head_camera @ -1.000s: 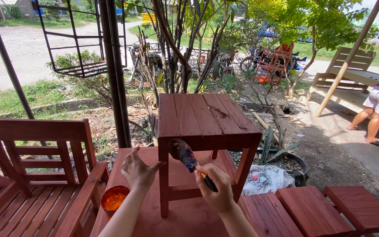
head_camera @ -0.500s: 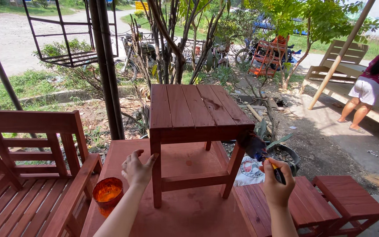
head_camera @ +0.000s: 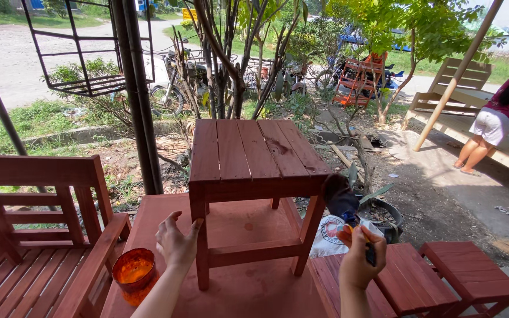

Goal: The person paints a small wooden stool with reddish-brown paint using a brush. They repeatedly dip the brush into a small container, apply paint to the stool's legs and frame, and reposition the stool to reach different sides.

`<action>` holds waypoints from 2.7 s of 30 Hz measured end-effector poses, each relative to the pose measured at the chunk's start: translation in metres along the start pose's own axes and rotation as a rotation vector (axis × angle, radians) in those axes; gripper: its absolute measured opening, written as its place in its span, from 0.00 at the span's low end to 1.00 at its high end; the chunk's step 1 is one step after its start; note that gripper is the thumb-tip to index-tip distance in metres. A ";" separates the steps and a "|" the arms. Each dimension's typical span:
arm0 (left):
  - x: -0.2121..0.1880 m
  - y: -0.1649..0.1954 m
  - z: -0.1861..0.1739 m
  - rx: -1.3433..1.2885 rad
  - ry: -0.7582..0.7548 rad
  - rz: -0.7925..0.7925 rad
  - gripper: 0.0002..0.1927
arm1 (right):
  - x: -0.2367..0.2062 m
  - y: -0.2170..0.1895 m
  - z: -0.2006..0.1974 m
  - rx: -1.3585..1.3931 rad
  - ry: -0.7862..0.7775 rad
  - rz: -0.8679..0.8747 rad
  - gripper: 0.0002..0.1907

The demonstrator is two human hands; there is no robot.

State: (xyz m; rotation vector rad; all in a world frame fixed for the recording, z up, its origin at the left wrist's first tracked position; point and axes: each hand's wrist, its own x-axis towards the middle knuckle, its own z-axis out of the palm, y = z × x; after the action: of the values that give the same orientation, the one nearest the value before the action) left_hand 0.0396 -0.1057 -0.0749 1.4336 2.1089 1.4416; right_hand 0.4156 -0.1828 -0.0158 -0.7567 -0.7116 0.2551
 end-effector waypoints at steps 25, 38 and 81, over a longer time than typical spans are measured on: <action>-0.052 0.001 0.015 0.175 0.187 0.728 0.17 | -0.054 0.037 -0.036 -0.031 0.091 0.213 0.05; -0.082 0.024 0.083 0.714 -0.606 0.644 0.23 | -0.052 0.025 -0.076 -0.180 0.190 0.352 0.09; 0.066 0.138 0.069 0.444 -0.626 0.507 0.21 | 0.145 0.048 0.137 -0.174 -0.399 -0.135 0.03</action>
State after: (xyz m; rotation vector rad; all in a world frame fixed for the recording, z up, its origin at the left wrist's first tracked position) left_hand 0.1321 -0.0050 0.0230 2.3288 1.7728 0.4893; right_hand 0.4330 -0.0089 0.0920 -0.8281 -1.1701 0.2252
